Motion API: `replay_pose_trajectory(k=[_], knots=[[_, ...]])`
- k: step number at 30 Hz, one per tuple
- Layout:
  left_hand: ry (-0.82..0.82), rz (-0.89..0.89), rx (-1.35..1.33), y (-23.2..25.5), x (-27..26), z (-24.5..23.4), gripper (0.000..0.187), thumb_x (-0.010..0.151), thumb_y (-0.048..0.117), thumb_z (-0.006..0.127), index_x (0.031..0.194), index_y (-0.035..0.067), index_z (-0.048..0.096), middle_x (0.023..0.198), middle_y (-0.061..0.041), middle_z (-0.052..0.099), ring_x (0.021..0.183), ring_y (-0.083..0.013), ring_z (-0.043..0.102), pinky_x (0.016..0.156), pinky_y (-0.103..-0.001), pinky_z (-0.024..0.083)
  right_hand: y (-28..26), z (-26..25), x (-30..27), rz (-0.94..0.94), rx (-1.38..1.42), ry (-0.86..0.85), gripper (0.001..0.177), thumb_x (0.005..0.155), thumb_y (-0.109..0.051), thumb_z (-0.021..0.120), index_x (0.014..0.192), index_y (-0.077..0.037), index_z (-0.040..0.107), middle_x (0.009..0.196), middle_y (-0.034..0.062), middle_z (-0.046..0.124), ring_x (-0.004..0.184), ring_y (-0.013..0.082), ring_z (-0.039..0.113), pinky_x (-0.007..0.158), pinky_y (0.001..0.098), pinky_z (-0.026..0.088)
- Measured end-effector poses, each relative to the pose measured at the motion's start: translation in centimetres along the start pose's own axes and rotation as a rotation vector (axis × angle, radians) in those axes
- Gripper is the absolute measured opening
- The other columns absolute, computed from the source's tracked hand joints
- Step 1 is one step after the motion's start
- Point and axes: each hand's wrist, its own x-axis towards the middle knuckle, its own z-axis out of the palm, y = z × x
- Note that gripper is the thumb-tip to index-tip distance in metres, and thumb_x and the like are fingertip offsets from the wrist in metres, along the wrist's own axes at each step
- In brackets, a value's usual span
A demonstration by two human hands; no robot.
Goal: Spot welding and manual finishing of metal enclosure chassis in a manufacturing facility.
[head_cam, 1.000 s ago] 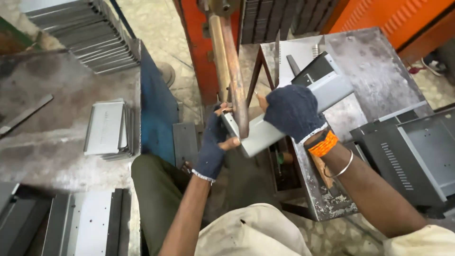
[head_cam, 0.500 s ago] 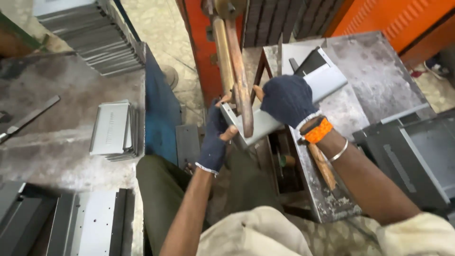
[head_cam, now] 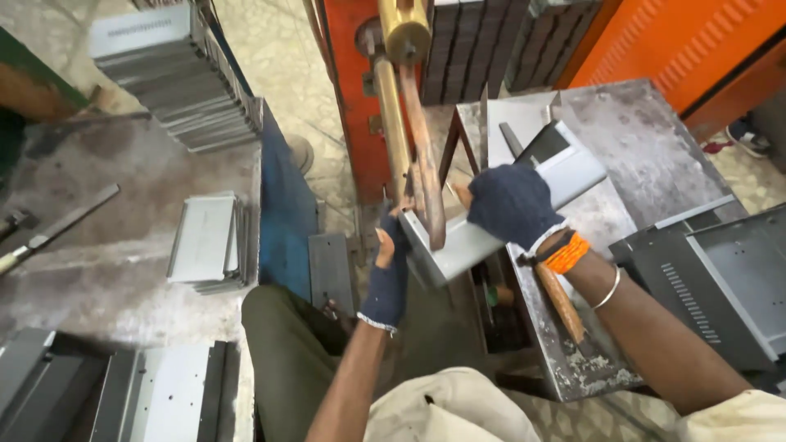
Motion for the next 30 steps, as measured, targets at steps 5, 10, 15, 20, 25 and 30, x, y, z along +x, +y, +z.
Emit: replay_pose_trajectory(k=[5, 10, 15, 20, 25, 30], knots=[[-0.041, 0.001, -0.243, -8.3, 3.0, -5.0, 0.087, 0.098, 0.064, 0.017, 0.141, -0.002, 0.054, 0.152, -0.025, 0.049, 0.141, -0.036, 0.049, 0.125, -0.047, 0.029, -1.3, -1.8, -0.2, 0.049, 0.054, 0.002, 0.038, 0.091, -0.051, 0.065, 0.081, -0.017, 0.08, 0.07, 0.0186, 0.071, 0.08, 0.0426, 0.072, 0.073, 0.0505, 0.06], [-0.188, 0.044, -0.145, -12.5, 1.0, -11.6, 0.098, 0.1, 0.074, 0.005, 0.147, 0.001, 0.051, 0.158, -0.016, 0.046, 0.15, -0.0277, 0.037, 0.127, -0.04, 0.022, -4.0, -4.2, -5.1, 0.069, 0.153, 0.03, 0.048, 0.097, -0.046, 0.065, 0.066, -0.01, 0.074, 0.056, 0.0193, 0.063, 0.065, 0.0413, 0.069, 0.062, 0.0431, 0.055], [0.209, -0.346, -0.56, -7.7, -7.9, -13.5, 0.068, 0.106, 0.049, 0.032, 0.156, 0.003, 0.038, 0.162, -0.02, 0.035, 0.143, -0.0421, 0.043, 0.124, -0.063, 0.018, -6.6, -6.9, -10.3, 0.334, 0.821, 0.087, 0.059, 0.1, -0.047, 0.065, 0.048, -0.018, 0.067, 0.042, 0.0002, 0.049, 0.052, 0.0105, 0.05, 0.053, 0.024, 0.044], [0.162, -0.339, 0.074, 1.3, -6.2, -6.9, 0.036, 0.098, 0.052, 0.052, 0.104, 0.018, 0.043, 0.106, -0.003, 0.035, 0.096, -0.0249, 0.043, 0.089, -0.044, 0.024, -3.0, 4.0, -12.4, 0.624, 1.152, 0.249, 0.036, 0.103, -0.035, 0.051, 0.085, -0.013, 0.074, 0.066, 0.0073, 0.066, 0.066, 0.0209, 0.063, 0.063, 0.0267, 0.05], [0.108, -0.271, 0.888, 10.2, 1.1, -5.1, 0.062, 0.089, 0.055, 0.079, 0.036, 0.036, 0.051, 0.034, 0.02, 0.035, 0.036, -0.0029, 0.043, 0.044, -0.02, 0.031, -5.5, -0.9, -12.4, 0.365, 1.194, 0.609, 0.019, 0.101, -0.011, 0.059, 0.115, -0.003, 0.07, 0.088, 0.0027, 0.061, 0.071, 0.008, 0.058, 0.073, 0.025, 0.055], [-0.387, 0.003, 1.732, 9.3, 9.1, -4.3, 0.061, 0.088, 0.082, 0.049, 0.063, 0.033, 0.076, 0.059, -0.001, 0.069, 0.07, -0.0297, 0.074, 0.065, -0.045, 0.057, -4.5, 5.3, -7.5, -0.175, 1.256, 0.194, 0.086, 0.078, -0.038, 0.087, 0.15, -0.005, 0.052, 0.149, 0.0176, 0.05, 0.147, 0.0318, 0.036, 0.124, 0.046, 0.021]])
